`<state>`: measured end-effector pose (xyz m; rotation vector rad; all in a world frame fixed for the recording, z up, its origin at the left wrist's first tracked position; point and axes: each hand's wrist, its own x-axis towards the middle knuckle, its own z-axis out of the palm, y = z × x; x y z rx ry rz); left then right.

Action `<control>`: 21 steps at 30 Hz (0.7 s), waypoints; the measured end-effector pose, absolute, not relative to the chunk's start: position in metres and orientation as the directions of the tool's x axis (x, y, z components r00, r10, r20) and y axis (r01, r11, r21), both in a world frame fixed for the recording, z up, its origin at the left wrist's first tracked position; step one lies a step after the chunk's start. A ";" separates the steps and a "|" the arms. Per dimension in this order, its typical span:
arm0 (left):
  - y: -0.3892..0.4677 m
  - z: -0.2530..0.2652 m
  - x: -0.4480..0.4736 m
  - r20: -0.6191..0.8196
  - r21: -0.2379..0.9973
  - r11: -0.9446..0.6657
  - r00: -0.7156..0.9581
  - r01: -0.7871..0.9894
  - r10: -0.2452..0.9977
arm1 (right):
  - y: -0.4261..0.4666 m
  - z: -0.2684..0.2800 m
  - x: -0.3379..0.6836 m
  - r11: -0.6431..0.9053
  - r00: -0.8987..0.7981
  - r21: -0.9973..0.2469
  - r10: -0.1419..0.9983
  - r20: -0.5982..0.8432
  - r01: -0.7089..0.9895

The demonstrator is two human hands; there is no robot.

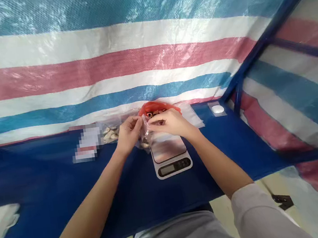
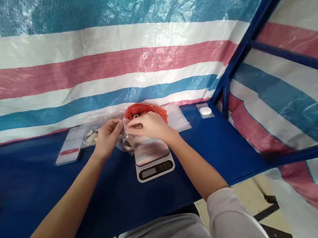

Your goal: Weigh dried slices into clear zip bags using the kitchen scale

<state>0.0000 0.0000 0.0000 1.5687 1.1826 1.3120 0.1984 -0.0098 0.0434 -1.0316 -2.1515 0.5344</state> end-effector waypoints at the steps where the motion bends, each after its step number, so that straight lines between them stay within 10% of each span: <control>1: -0.001 0.000 0.001 0.284 0.940 -0.288 0.048 0.183 0.957 | -0.009 0.042 0.199 0.602 -0.464 -0.619 0.794 0.393 0.505; 13: -0.048 -0.010 0.000 0.579 0.585 -0.586 0.217 0.560 0.786 | -0.028 0.038 0.232 0.341 -0.297 -0.930 0.910 0.291 0.135; 21: -0.062 -0.025 0.006 0.507 0.470 -0.633 0.399 0.615 0.764 | -0.037 0.001 0.265 0.077 -0.128 -0.995 0.989 0.068 0.064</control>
